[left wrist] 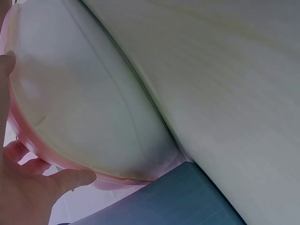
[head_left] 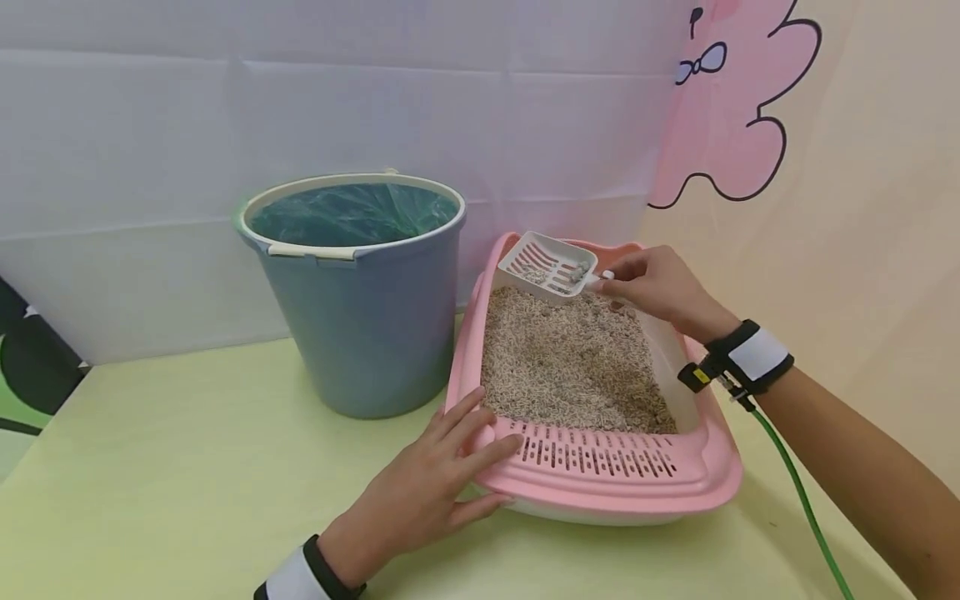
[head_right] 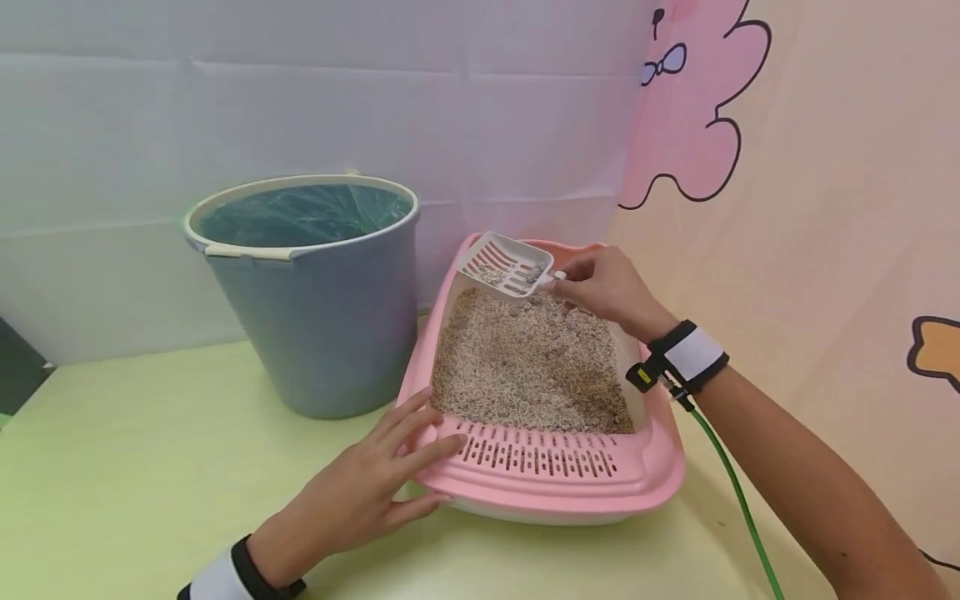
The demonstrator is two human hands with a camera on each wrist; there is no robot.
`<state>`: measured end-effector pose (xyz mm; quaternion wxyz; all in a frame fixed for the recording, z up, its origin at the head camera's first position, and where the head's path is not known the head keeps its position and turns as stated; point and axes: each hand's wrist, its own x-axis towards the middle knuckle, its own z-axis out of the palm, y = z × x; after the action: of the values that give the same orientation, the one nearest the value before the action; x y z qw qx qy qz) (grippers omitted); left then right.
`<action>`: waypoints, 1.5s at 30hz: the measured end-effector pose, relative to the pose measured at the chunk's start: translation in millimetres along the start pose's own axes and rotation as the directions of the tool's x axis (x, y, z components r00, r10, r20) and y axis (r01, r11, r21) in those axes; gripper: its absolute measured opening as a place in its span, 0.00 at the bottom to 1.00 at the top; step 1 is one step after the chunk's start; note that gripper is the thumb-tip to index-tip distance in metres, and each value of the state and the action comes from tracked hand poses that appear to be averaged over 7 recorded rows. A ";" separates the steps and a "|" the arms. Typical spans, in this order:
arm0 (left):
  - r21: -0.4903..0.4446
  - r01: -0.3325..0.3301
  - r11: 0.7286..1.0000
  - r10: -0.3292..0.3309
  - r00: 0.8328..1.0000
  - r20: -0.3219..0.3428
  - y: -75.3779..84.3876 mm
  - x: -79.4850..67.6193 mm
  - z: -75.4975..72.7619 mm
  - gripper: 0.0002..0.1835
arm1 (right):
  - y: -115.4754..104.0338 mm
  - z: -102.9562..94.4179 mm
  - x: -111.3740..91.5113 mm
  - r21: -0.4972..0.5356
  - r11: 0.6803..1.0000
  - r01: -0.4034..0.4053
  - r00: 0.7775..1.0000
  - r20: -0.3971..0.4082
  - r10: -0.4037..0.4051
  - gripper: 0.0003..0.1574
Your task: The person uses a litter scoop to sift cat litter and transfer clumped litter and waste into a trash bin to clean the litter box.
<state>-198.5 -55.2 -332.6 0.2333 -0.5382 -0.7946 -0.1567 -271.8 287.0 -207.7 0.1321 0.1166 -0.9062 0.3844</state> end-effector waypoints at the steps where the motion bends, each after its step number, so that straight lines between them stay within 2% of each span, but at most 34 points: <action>1: 0.002 -0.004 1.000 0.004 1.000 -0.003 0.2 1.0 0.5 0.30 | -3.1 -7.5 0.8 -0.027 1.000 -0.007 0.999 0.036 0.008 0.15; 4: 0.006 -0.014 1.000 0.014 1.000 -0.009 0.5 5.1 1.7 0.30 | -9.8 -31.5 1.7 -0.149 0.988 -0.041 0.988 0.140 0.062 0.13; 9: 0.016 -0.034 0.999 0.034 0.999 -0.015 -0.8 12.2 2.6 0.29 | -13.2 -66.3 -5.4 -0.344 0.937 -0.065 0.937 0.302 0.176 0.12; 11: 0.018 -0.041 0.999 0.041 0.999 -0.020 -1.6 13.4 2.8 0.29 | -12.5 -75.9 -9.4 -0.377 0.924 -0.060 0.919 0.340 0.198 0.13; 15: 0.020 -0.038 0.999 0.038 0.999 -0.022 -2.9 13.5 3.3 0.29 | -10.3 -88.0 -14.5 -0.427 0.903 -0.050 0.907 0.358 0.220 0.13; 21: 0.015 -0.016 1.000 0.017 1.000 -0.015 -3.1 12.5 5.1 0.29 | -7.1 -96.8 -15.6 -0.471 0.881 -0.040 0.909 0.349 0.228 0.14; 27: 0.019 -0.009 1.000 0.009 1.000 -0.005 -2.8 15.1 8.3 0.29 | -2.8 -103.9 -12.5 -0.462 0.886 -0.038 0.912 0.347 0.220 0.15; 32: 0.031 -0.012 0.999 0.012 1.000 -0.001 -2.2 19.7 12.3 0.29 | 5.5 -110.4 -9.1 -0.427 0.902 -0.065 0.927 0.310 0.213 0.18; 36: 0.043 -0.015 0.999 0.015 1.000 0.006 -1.7 21.6 13.7 0.29 | 7.1 -113.8 -1.7 -0.398 0.914 -0.081 0.948 0.251 0.194 0.23; 40: 0.054 -0.012 0.998 0.011 1.000 0.006 -2.0 21.6 13.9 0.29 | -9.1 -115.5 18.1 -0.361 0.930 -0.070 0.967 0.205 0.152 0.25; 45: 0.015 -0.017 1.000 0.017 1.000 0.004 -1.7 20.3 15.7 0.29 | -56.9 -110.6 51.7 -0.341 0.940 -0.029 0.981 0.169 0.091 0.26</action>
<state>-209.6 -32.1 -334.8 0.2373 -0.5435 -0.7915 -0.1477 -286.0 323.3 -78.8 0.0549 0.0990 -0.9700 0.2152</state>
